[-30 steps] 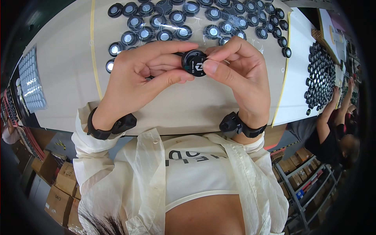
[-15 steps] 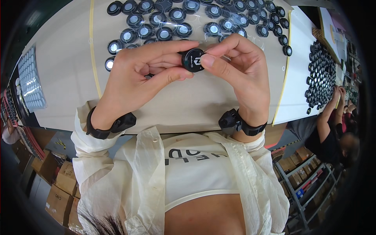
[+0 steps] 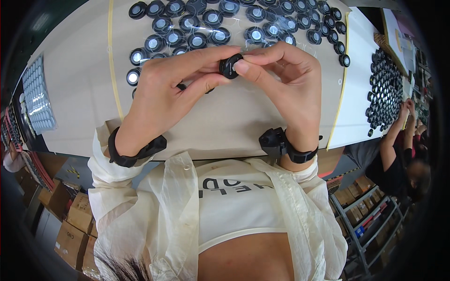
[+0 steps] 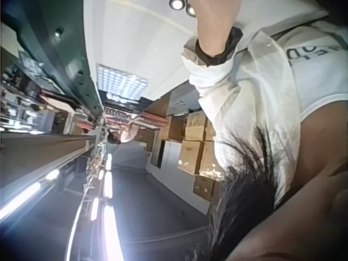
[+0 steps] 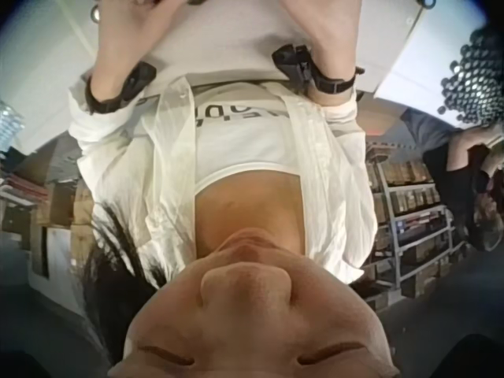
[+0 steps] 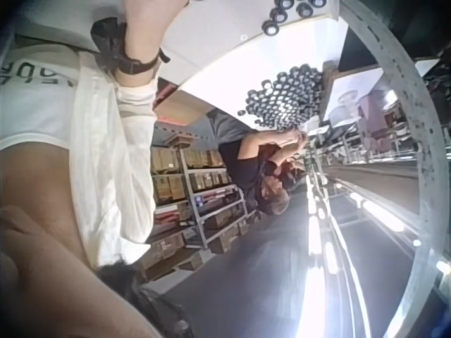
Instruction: The recorder is manually assembling small circular electronic components by pressing parts together at a production workbench.
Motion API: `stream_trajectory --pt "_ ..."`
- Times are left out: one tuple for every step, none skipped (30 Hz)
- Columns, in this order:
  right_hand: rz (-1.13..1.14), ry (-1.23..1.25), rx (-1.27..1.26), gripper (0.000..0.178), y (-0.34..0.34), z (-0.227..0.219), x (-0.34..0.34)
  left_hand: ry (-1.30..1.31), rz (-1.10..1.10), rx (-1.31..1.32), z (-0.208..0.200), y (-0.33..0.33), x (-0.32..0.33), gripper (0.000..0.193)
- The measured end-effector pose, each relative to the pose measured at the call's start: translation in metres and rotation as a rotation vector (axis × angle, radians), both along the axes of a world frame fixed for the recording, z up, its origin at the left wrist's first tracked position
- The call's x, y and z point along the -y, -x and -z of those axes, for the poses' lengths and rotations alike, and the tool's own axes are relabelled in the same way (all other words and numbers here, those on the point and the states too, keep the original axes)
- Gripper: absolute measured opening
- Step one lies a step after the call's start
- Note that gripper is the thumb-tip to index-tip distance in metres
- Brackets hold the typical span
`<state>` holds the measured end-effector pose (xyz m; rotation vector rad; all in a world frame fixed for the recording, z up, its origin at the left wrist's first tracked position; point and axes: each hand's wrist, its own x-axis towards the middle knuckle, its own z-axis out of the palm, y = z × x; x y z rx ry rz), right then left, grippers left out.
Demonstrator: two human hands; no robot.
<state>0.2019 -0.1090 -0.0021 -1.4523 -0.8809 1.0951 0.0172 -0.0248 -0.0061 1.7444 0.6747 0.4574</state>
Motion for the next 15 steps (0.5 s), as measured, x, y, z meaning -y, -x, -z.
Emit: stream_trajectory --pt "0.022 -0.011 0.099 0.010 0.001 0.000 -0.001 -0.022 -0.015 0.012 0.003 0.000 0.000 0.042" --pt "0.021 -0.013 0.098 0.010 0.003 0.000 -0.002 -0.045 -0.031 0.024 0.004 -0.001 -0.001 0.040" --pt "0.041 -0.003 0.095 0.012 0.004 0.000 -0.002 -0.045 -0.029 0.026 0.003 -0.002 0.000 0.040" --pt "0.061 0.006 0.092 0.014 0.005 0.000 -0.001 0.000 -0.051 0.006 0.001 -0.003 0.000 0.039" --pt "0.062 0.005 0.093 0.014 0.004 0.001 -0.001 0.046 -0.073 -0.013 -0.002 -0.005 0.000 0.037" --pt "0.086 -0.026 0.107 0.016 0.003 0.003 -0.002 0.044 -0.071 -0.011 -0.004 -0.006 -0.004 0.037" --pt "0.111 -0.056 0.123 0.017 0.002 0.004 -0.002 -0.029 -0.027 0.003 -0.007 -0.006 -0.010 0.036" --pt "0.114 -0.058 0.127 0.017 -0.002 0.001 -0.001 -0.102 0.018 0.017 -0.012 -0.008 -0.018 0.034" --pt "0.146 -0.053 0.156 0.018 -0.009 -0.004 0.003 -0.155 -0.013 -0.072 -0.025 -0.011 -0.028 0.034" --pt "0.173 -0.053 0.181 0.020 -0.017 -0.009 0.007 -0.357 0.005 -0.119 -0.029 -0.009 -0.046 0.036" --pt "0.194 -0.067 0.299 0.019 -0.028 -0.012 0.011 -0.541 -0.001 -0.182 -0.027 -0.004 -0.072 0.037" --pt "0.213 -0.082 0.417 0.018 -0.040 -0.013 0.015 -0.659 0.014 -0.272 -0.030 0.004 -0.104 0.034" --pt "0.172 -0.068 0.557 0.021 -0.050 -0.015 0.017 -0.740 -0.071 -0.396 -0.045 0.007 -0.123 0.032" --pt "0.218 -0.040 0.604 0.021 -0.061 -0.016 0.031 -0.786 -0.116 -0.460 -0.033 -0.010 -0.145 0.031" --pt "0.092 0.035 0.728 0.023 -0.069 -0.019 0.036 -0.844 -0.187 -0.610 -0.044 -0.007 -0.164 0.030"
